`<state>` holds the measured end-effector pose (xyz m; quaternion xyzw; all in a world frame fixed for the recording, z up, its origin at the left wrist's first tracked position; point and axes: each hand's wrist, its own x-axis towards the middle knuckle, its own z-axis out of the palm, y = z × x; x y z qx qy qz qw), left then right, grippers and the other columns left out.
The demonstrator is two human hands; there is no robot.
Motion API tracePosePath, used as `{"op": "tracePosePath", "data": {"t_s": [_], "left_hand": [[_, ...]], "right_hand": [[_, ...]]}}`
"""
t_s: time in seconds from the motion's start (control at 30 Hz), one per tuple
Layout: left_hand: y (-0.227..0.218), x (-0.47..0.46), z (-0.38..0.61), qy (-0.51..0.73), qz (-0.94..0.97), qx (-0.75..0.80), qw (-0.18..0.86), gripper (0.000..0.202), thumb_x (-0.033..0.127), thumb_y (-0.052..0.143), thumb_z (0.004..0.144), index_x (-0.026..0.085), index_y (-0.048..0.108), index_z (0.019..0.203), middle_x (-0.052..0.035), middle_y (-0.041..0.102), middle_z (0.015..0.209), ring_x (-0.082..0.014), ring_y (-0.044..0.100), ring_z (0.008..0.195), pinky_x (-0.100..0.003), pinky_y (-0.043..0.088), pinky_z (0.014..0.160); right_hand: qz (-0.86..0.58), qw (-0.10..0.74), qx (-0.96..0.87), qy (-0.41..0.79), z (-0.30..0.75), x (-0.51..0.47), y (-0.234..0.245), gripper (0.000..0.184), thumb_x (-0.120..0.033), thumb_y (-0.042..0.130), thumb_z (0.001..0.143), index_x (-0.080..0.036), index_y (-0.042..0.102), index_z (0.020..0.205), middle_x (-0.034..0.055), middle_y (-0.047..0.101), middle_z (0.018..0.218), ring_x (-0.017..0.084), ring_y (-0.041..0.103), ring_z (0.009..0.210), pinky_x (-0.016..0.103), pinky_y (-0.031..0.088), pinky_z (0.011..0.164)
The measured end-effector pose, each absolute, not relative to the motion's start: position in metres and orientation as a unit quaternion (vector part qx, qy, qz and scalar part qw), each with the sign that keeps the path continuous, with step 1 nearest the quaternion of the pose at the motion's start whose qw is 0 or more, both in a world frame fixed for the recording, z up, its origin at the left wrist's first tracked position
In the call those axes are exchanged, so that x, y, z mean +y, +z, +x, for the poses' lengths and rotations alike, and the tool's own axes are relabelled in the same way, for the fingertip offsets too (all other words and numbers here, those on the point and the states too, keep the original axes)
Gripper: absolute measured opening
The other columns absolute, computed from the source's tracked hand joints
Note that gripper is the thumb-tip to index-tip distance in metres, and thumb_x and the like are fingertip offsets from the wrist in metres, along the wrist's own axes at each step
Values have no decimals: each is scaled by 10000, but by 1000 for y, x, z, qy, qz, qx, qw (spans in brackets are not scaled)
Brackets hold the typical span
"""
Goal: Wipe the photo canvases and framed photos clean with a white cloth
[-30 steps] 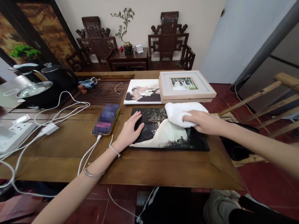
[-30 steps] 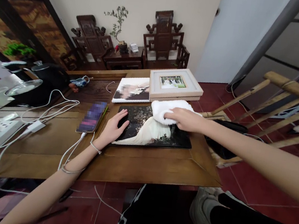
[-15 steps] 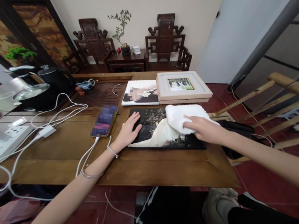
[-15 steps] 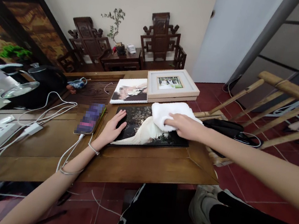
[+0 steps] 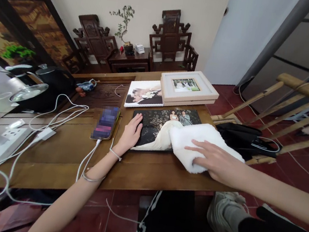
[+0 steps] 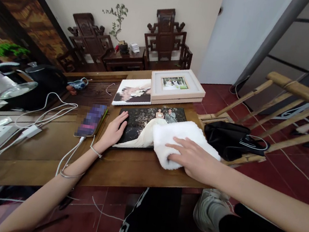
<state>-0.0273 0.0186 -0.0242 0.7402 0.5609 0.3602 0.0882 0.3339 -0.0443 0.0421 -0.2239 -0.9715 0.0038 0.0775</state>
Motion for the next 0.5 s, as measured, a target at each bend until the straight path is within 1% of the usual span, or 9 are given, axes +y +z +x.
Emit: {"op": "tracePosePath", "data": {"t_s": [0.07, 0.17, 0.23, 0.27, 0.33, 0.43, 0.5], "left_hand": [[-23, 18, -28, 356, 745, 557, 88, 415, 270, 427, 982, 137, 587, 1342, -150, 523, 1493, -261, 455, 1420, -486, 331, 1209], [-20, 18, -28, 353, 747, 557, 87, 405, 262, 437, 978, 150, 597, 1333, -137, 532, 1488, -262, 465, 1413, -496, 339, 1206], [-19, 18, -28, 354, 746, 558, 87, 399, 258, 437, 978, 158, 602, 1328, -128, 541, 1481, -263, 468, 1410, -501, 345, 1203], [-19, 18, -27, 354, 745, 558, 87, 397, 257, 438, 978, 159, 603, 1326, -127, 544, 1479, -264, 468, 1410, -501, 347, 1202], [-18, 18, -27, 353, 744, 560, 86, 396, 255, 438, 978, 155, 605, 1323, -130, 545, 1477, -264, 466, 1412, -498, 348, 1203], [-18, 18, -27, 351, 744, 563, 83, 398, 254, 438, 979, 139, 605, 1321, -146, 542, 1476, -269, 461, 1415, -497, 347, 1202], [-18, 18, -27, 352, 744, 562, 84, 395, 257, 439, 980, 148, 605, 1322, -141, 541, 1478, -273, 459, 1416, -507, 347, 1200]], "right_hand": [[-221, 68, -973, 1, 323, -29, 50, 578, 81, 479, 640, -215, 698, 1085, 122, 626, 1363, 338, 516, 1320, 531, 461, 1037], [-234, 51, -971, -1, 301, 2, 59, 530, 55, 521, 676, -218, 689, 1097, 135, 690, 1189, 298, 604, 1171, 445, 502, 941], [-237, 43, -971, 11, 285, 27, 62, 469, 4, 569, 704, -214, 677, 1105, 127, 697, 1092, 286, 623, 1083, 418, 505, 892], [-238, 44, -970, 19, 277, 39, 62, 433, -26, 587, 720, -205, 672, 1105, 127, 692, 1065, 288, 618, 1069, 419, 499, 889], [-242, 51, -968, 37, 262, 61, 61, 403, -58, 594, 742, -191, 661, 1116, 140, 666, 1110, 299, 587, 1120, 438, 480, 919], [-250, 46, -966, 54, 245, 85, 60, 426, -46, 559, 756, -180, 644, 1151, 175, 584, 1296, 333, 494, 1276, 511, 441, 982], [-260, 29, -963, 58, 239, 93, 60, 433, -35, 526, 773, -168, 633, 1171, 209, 526, 1380, 358, 435, 1348, 570, 416, 1002]]}}
